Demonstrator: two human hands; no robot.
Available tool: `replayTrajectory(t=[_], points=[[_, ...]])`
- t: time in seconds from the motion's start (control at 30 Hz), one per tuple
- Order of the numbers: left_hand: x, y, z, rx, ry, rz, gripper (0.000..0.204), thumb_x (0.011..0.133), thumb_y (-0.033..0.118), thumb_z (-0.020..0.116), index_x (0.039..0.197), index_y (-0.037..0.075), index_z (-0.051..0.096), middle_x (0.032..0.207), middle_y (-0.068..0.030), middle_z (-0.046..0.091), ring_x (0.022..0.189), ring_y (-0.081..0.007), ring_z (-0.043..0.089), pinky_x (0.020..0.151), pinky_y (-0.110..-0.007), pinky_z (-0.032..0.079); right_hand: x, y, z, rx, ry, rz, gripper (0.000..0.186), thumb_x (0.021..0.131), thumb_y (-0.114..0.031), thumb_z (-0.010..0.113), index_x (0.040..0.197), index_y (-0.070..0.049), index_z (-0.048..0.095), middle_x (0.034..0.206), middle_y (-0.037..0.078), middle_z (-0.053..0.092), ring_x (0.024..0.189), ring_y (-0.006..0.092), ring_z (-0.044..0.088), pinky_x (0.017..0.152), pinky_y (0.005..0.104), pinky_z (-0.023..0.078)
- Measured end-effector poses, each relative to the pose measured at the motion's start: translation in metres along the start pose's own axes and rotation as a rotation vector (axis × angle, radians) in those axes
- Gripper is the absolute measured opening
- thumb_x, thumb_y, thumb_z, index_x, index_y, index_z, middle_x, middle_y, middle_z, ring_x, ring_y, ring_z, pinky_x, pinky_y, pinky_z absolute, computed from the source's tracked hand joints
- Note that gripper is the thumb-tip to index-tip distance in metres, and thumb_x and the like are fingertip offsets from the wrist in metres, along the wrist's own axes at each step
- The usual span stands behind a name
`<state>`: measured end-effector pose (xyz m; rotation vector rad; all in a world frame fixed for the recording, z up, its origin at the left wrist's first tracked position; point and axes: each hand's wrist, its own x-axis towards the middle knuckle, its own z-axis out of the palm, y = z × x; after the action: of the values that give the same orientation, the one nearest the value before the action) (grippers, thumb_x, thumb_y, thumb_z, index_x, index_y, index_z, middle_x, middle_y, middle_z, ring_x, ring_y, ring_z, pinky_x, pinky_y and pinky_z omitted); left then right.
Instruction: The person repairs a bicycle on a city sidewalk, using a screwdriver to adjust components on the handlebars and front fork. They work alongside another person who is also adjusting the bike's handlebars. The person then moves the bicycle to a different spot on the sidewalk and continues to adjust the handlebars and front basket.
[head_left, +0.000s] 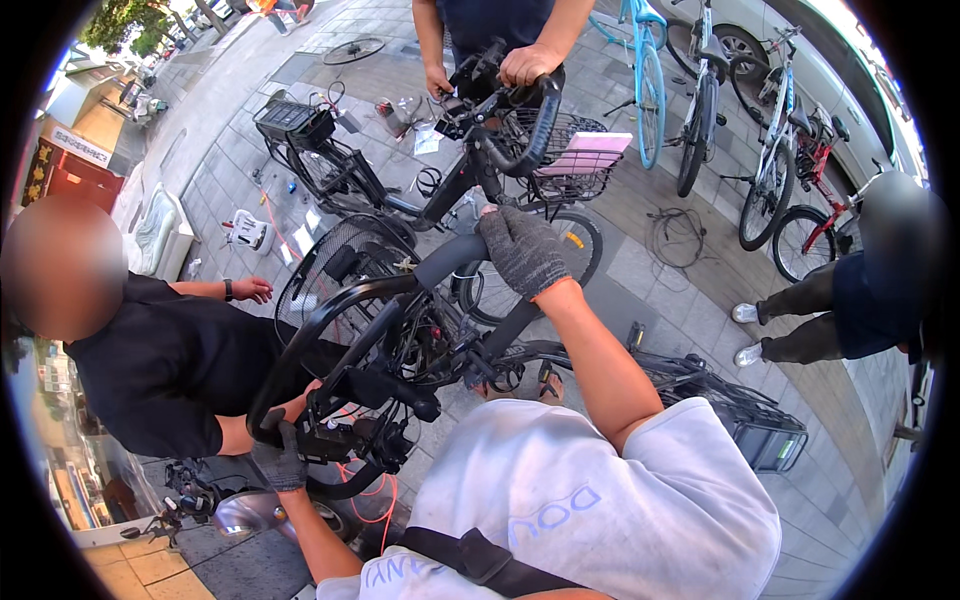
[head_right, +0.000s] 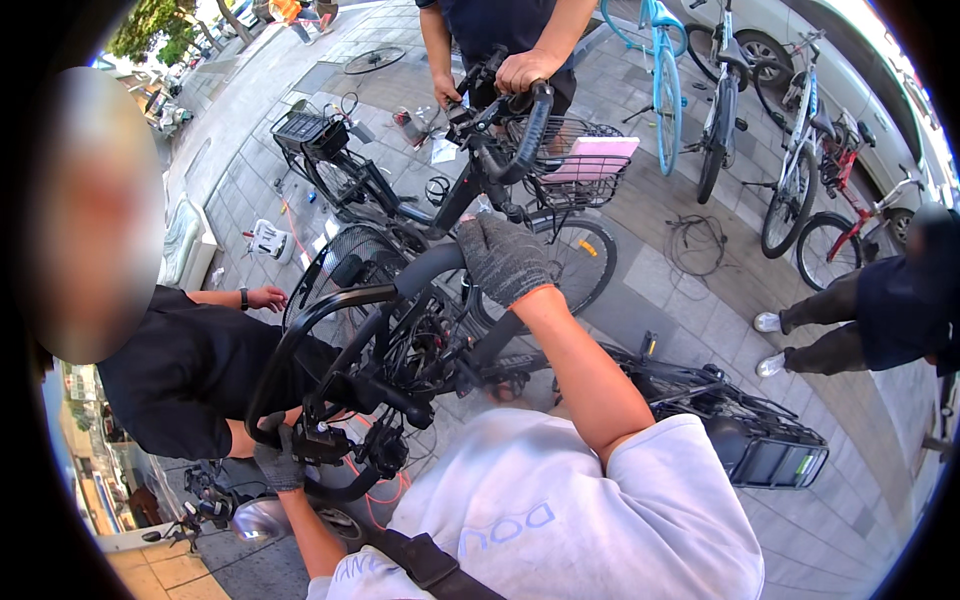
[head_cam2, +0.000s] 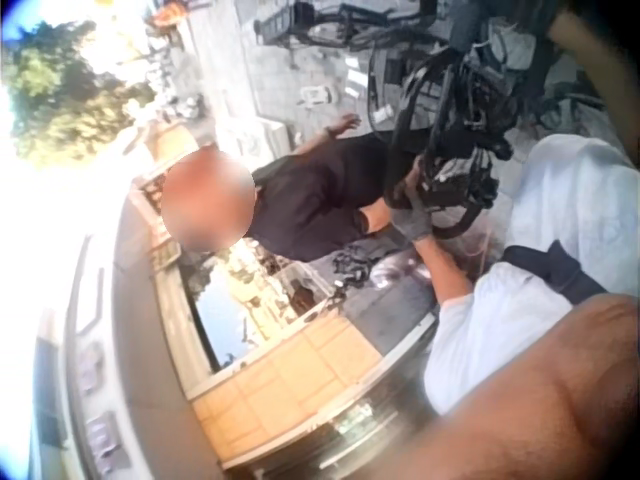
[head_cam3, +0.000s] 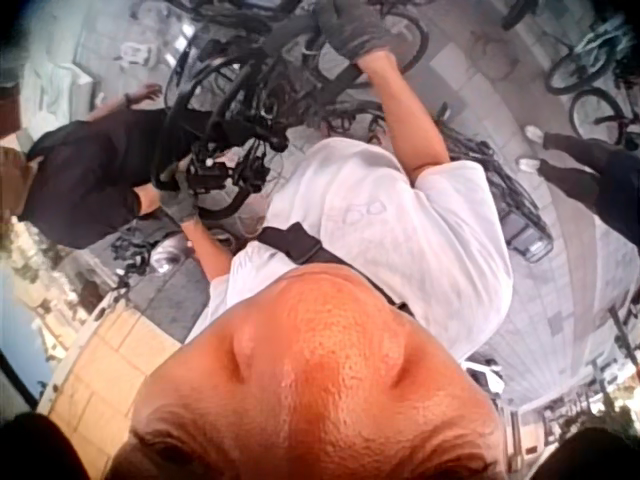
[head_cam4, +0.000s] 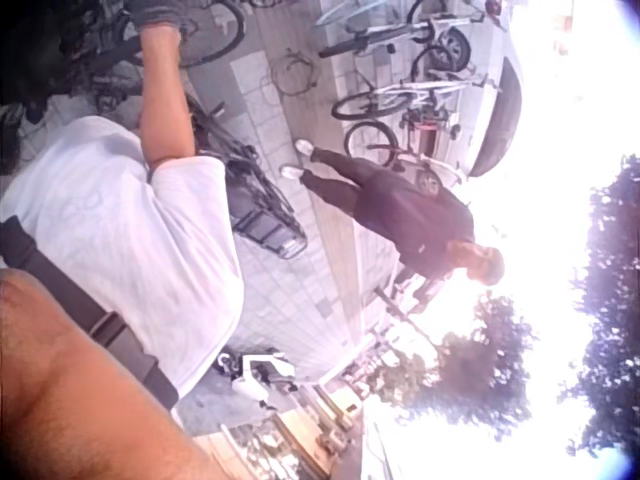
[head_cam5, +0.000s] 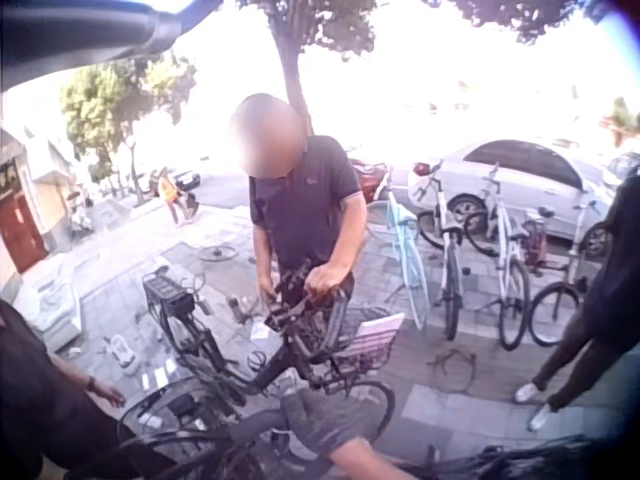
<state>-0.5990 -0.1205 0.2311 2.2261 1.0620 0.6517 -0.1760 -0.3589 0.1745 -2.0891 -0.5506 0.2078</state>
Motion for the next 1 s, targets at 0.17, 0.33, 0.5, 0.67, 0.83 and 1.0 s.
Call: replayTrajectory(t=[0.17,0.33,0.5,0.67,0.83,1.0], points=[[-0.005,-0.033,-0.007,-0.011,0.022,-0.017,0.020,0.097,0.007,0.063,0.115,-0.002,0.067,0.102,-0.0082,0.068,0.091,-0.0158,0.063,0.085,-0.032,0.051,0.000,-0.011,0.000,-0.025,-0.044,-0.010,0.050,0.103,-0.049,0.044,0.097,-0.006,0.070,0.091,0.025,0.069,0.092,0.0453,0.066,0.082,0.0529,0.049],[-0.010,-0.038,-0.013,0.057,0.040,-0.030,0.021,0.098,0.008,0.062,0.115,-0.003,0.067,0.106,-0.0101,0.069,0.093,-0.0181,0.064,0.086,-0.033,0.051,0.000,-0.018,0.002,-0.028,-0.082,-0.006,0.051,0.104,-0.049,0.044,0.095,-0.005,0.068,0.088,0.025,0.068,0.091,0.0455,0.066,0.081,0.0534,0.049],[-0.009,-0.041,-0.012,0.126,0.026,-0.050,0.021,0.099,0.010,0.061,0.115,-0.002,0.068,0.103,-0.0112,0.070,0.093,-0.0215,0.066,0.087,-0.036,0.051,0.016,-0.002,0.011,0.012,-0.006,-0.198,0.053,0.103,-0.050,0.046,0.094,-0.003,0.071,0.089,0.025,0.068,0.090,0.0448,0.065,0.082,0.0522,0.048],[-0.008,-0.032,-0.004,-0.059,0.018,-0.066,0.026,0.100,0.015,0.062,0.118,-0.005,0.066,0.105,-0.0122,0.072,0.095,-0.0221,0.066,0.088,-0.035,0.051,0.051,0.010,0.012,-0.010,-0.109,-0.282,0.054,0.101,-0.054,0.049,0.105,-0.005,0.072,0.094,0.022,0.070,0.091,0.0383,0.067,0.086,0.0456,0.050],[-0.017,-0.030,0.000,0.064,0.053,-0.001,0.028,0.100,0.017,0.063,0.118,-0.004,0.067,0.109,-0.0140,0.072,0.099,-0.0221,0.067,0.091,-0.034,0.051,0.024,0.003,-0.061,-0.083,-0.099,-0.415,0.030,0.098,-0.025,0.054,0.106,0.001,0.067,0.097,0.028,0.067,0.092,0.0450,0.066,0.084,0.0504,0.051],[-0.025,-0.029,-0.003,0.472,0.065,0.096,0.031,0.097,0.020,0.065,0.118,-0.003,0.067,0.111,-0.0144,0.074,0.099,-0.0257,0.071,0.089,-0.036,0.054,-0.078,0.127,-0.142,-0.423,-0.246,-0.066,0.043,0.100,-0.042,0.054,0.111,-0.004,0.070,0.095,0.022,0.071,0.092,0.0393,0.068,0.082,0.0472,0.052]])
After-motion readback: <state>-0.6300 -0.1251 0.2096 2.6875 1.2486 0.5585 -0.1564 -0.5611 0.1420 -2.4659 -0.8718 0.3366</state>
